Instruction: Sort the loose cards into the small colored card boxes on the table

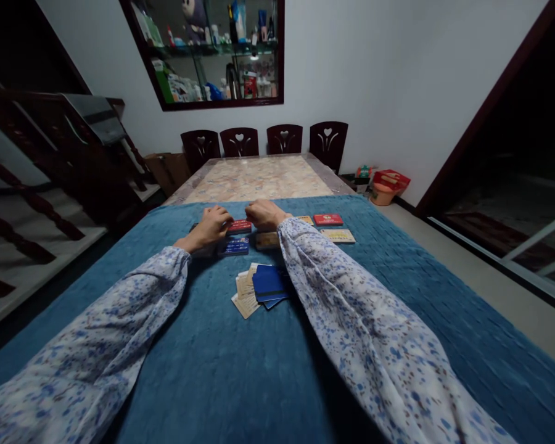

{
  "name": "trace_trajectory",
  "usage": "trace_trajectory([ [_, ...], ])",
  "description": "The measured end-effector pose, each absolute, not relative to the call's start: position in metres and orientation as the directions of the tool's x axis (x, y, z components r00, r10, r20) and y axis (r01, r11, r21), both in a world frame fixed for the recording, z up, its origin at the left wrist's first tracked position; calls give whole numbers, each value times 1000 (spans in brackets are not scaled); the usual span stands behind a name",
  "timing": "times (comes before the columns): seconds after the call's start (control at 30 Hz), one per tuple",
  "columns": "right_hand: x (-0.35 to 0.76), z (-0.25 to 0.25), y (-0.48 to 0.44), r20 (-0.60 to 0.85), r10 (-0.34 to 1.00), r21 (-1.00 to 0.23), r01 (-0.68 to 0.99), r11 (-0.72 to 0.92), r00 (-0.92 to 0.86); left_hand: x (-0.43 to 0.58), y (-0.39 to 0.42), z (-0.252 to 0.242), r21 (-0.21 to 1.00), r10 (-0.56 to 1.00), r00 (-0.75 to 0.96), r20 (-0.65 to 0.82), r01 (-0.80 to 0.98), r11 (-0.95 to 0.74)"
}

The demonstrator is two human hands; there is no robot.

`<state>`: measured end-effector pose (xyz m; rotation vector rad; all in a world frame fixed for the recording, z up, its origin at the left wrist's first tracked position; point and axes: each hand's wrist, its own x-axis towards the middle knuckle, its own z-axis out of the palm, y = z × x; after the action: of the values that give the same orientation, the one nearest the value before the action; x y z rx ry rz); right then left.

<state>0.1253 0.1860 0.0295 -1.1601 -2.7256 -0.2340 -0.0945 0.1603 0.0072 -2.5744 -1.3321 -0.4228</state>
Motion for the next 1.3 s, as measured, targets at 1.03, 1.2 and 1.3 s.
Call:
trace_trajectory([
  [1.03,228,-36,67,384,587,46,650,758,-712,-43,34,-29,-6,594,680,430,660,-751],
  [1.2,235,-52,52,472,571,44,665,745,-672,-38,21,-37,14,554,699,452,616,-788],
  [1.3,238,-57,47,522,548,37,659,751,-654,-38,15,-39,15,542,704,460,604,-797],
])
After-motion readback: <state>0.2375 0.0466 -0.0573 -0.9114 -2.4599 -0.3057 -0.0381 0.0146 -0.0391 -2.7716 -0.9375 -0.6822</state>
